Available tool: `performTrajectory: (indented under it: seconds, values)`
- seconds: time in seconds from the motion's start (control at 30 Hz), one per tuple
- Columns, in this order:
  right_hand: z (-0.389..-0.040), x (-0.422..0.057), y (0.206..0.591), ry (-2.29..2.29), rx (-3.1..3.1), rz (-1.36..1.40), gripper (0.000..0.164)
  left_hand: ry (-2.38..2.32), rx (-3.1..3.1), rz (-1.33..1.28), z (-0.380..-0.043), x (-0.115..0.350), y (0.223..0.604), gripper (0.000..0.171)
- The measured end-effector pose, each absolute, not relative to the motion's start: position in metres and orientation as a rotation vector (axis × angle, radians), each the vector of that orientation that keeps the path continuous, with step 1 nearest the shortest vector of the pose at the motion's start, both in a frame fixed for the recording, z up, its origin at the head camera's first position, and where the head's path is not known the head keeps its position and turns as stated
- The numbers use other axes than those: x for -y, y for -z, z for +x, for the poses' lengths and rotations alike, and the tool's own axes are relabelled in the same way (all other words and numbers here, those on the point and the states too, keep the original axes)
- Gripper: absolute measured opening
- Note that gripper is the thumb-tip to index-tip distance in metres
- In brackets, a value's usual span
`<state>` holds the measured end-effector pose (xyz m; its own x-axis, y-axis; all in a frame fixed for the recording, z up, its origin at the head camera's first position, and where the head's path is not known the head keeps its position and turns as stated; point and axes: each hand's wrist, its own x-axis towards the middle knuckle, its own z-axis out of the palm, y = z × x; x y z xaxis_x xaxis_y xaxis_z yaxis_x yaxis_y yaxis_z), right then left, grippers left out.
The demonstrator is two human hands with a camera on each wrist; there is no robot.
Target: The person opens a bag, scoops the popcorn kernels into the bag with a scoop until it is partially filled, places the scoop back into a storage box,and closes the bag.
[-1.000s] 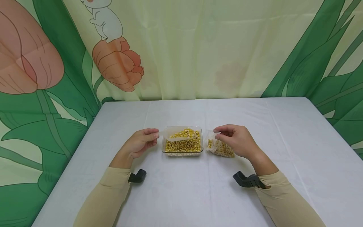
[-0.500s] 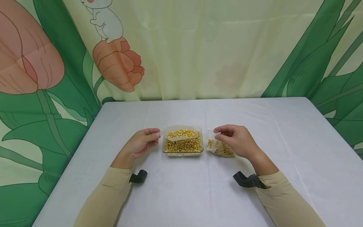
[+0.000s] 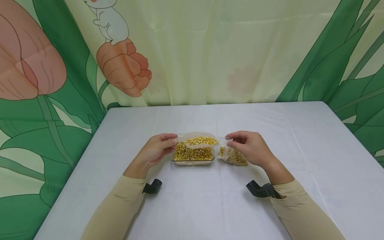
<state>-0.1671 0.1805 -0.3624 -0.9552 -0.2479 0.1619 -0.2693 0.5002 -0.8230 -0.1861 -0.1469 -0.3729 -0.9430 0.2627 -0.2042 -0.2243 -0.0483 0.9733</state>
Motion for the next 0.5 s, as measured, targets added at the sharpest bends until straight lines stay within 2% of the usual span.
performTrajectory:
  seconds: [0.5]
  values:
    - [-0.168, -0.181, 0.363, -1.508, 2.687, 0.484, 0.019, -2.02, -1.981, 0.073, -0.188, 0.126, 0.369, 0.034]
